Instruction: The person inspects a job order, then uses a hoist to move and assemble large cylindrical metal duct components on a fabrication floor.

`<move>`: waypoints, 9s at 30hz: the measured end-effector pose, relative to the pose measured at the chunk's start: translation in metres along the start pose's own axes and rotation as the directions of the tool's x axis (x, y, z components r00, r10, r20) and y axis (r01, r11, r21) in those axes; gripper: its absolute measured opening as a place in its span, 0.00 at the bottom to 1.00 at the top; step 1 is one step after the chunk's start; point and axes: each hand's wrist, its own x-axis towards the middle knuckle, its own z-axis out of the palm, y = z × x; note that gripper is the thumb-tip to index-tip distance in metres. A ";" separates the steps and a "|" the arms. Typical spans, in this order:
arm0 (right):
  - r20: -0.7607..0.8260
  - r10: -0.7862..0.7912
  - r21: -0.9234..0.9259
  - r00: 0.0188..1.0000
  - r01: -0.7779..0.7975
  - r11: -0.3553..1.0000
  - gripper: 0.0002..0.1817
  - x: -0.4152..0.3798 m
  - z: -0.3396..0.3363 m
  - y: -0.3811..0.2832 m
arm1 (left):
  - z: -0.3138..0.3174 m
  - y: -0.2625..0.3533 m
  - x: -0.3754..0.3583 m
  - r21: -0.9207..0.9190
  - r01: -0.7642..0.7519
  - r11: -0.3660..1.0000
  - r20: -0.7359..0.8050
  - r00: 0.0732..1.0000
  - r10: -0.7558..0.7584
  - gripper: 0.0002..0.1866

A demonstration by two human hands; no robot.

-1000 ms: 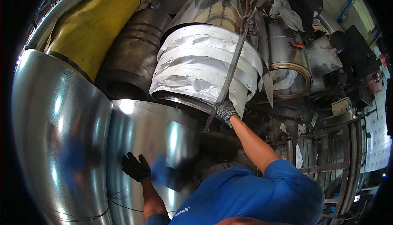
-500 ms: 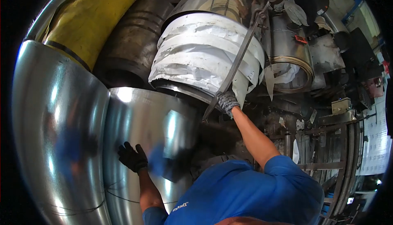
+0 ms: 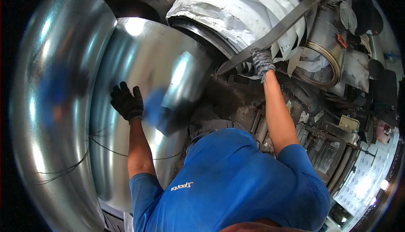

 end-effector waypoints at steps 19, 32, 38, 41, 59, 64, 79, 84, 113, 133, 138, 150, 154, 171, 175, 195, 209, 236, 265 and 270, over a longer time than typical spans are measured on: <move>0.118 0.033 -0.244 0.992 -0.003 0.970 0.30 -0.019 -0.007 0.002 | 0.009 0.003 -0.003 -0.029 0.053 0.998 0.112 0.993 -0.050 0.33; 0.243 0.037 -0.220 0.969 0.018 0.975 0.31 -0.034 -0.029 -0.003 | 0.000 -0.001 -0.002 -0.051 0.024 0.998 0.069 0.997 -0.020 0.30; 0.177 0.066 -0.203 0.982 -0.029 0.979 0.34 -0.032 -0.023 -0.011 | 0.009 -0.003 -0.004 -0.049 0.025 0.999 0.047 0.999 -0.023 0.31; 0.145 -0.006 -0.266 0.989 0.045 0.963 0.33 -0.024 -0.012 -0.005 | 0.012 -0.002 -0.007 -0.064 0.039 0.997 0.071 0.997 -0.034 0.32; 0.102 -0.017 -0.239 0.995 0.041 0.970 0.33 -0.024 0.011 0.004 | 0.013 -0.001 -0.014 -0.009 -0.045 0.999 -0.118 0.992 0.044 0.30; 0.106 -0.044 -0.171 0.993 0.061 0.983 0.34 -0.022 0.006 0.012 | 0.021 -0.001 -0.015 0.053 -0.003 0.999 0.079 0.997 -0.002 0.31; 0.111 -0.044 -0.235 0.993 0.069 0.970 0.34 -0.028 0.005 0.012 | 0.020 -0.001 -0.012 -0.017 0.064 0.998 0.146 0.987 -0.061 0.35; 0.165 -0.068 -0.251 0.984 0.109 0.962 0.37 -0.034 0.001 -0.014 | -0.013 0.006 -0.003 -0.074 0.084 0.994 0.192 0.979 -0.068 0.35; 0.114 -0.069 -0.267 0.991 0.098 0.959 0.33 -0.026 0.013 0.006 | -0.027 0.003 0.001 -0.103 0.022 0.994 0.028 0.999 -0.019 0.27; 0.014 -0.074 -0.189 0.997 0.076 0.979 0.34 -0.034 0.003 -0.012 | -0.008 0.000 -0.005 -0.093 0.057 0.994 0.016 0.998 -0.056 0.28; 0.077 -0.094 -0.294 0.993 0.113 0.949 0.32 -0.036 0.002 -0.023 | -0.013 0.000 -0.003 -0.091 0.062 0.994 0.062 0.996 -0.057 0.30; 0.107 -0.174 -0.478 0.979 0.204 0.854 0.26 -0.013 0.016 0.009 | 0.008 -0.001 -0.007 0.006 -0.004 1.000 0.015 1.000 0.004 0.30; 0.051 0.023 -0.229 0.998 -0.011 0.973 0.34 -0.036 -0.001 -0.022 | 0.003 0.002 -0.003 -0.031 -0.008 0.999 -0.027 1.000 0.007 0.31; 0.225 -0.023 -0.229 0.974 0.076 0.970 0.32 -0.039 -0.014 -0.022 | 0.000 0.003 0.000 -0.062 0.047 0.997 0.060 0.997 -0.043 0.30; 0.103 -0.052 -0.212 0.993 0.073 0.975 0.35 -0.021 -0.005 -0.004 | 0.000 0.002 -0.002 -0.066 0.043 0.997 0.028 0.999 -0.041 0.30; 0.175 -0.044 -0.506 0.983 0.129 0.853 0.35 -0.045 0.003 -0.022 | -0.018 0.000 -0.004 -0.090 0.069 0.994 0.154 0.987 -0.054 0.33; 0.080 0.014 -0.140 0.997 -0.003 0.990 0.33 -0.048 -0.008 -0.022 | -0.010 -0.003 -0.005 -0.100 0.074 0.992 0.044 0.997 -0.069 0.28; 0.110 -0.208 -0.347 0.972 0.234 0.908 0.28 -0.068 0.000 -0.054 | -0.023 -0.003 -0.008 -0.105 0.045 0.993 -0.020 0.999 -0.047 0.26; 0.045 -0.148 -0.351 0.988 0.154 0.924 0.33 -0.052 0.008 -0.071 | -0.005 -0.019 -0.017 -0.180 0.002 0.984 0.082 0.997 0.013 0.32; -0.004 -0.130 -0.388 0.991 0.118 0.914 0.34 -0.032 0.018 -0.062 | -0.013 -0.042 -0.040 -0.201 -0.148 0.968 0.061 0.985 0.163 0.31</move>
